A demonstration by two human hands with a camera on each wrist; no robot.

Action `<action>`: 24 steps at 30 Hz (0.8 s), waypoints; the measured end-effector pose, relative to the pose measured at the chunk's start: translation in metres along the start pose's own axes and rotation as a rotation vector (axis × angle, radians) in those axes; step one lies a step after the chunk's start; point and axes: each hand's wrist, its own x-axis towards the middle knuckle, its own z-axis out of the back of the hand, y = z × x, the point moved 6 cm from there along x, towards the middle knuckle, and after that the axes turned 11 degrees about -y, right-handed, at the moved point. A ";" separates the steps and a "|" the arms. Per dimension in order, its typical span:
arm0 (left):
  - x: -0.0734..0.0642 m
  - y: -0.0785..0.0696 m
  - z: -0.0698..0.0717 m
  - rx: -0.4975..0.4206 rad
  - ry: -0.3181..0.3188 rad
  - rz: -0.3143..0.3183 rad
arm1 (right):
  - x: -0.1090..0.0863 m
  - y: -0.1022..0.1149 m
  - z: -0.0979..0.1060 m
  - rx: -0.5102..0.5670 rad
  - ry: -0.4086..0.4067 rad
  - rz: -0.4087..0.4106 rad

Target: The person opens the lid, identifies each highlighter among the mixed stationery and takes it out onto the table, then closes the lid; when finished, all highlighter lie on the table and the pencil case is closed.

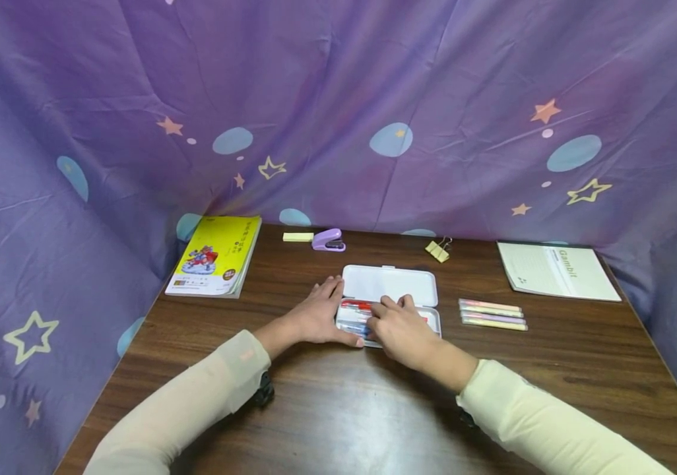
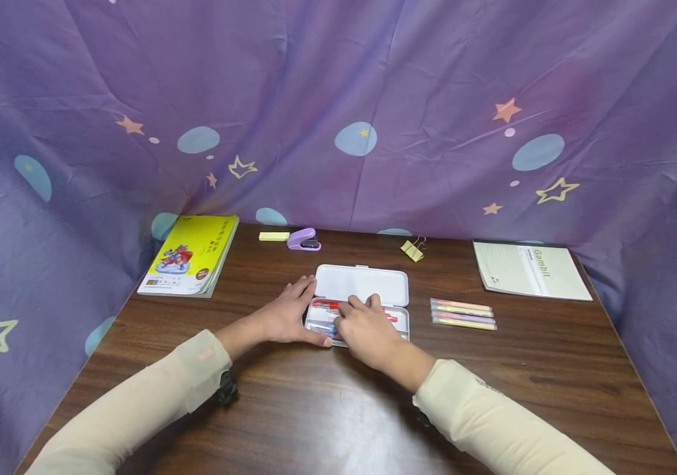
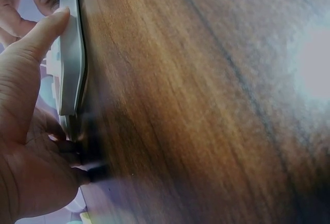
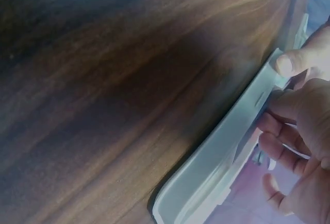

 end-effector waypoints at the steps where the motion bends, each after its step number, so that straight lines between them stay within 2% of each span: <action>1: 0.000 0.000 0.000 -0.002 0.001 0.001 | 0.000 0.000 0.000 0.000 -0.002 -0.001; 13: 0.000 0.002 0.002 -0.022 0.007 -0.028 | -0.004 -0.003 -0.004 0.026 -0.018 -0.052; 24: -0.001 0.003 0.003 -0.026 0.017 -0.014 | -0.003 -0.006 0.000 0.051 -0.020 -0.090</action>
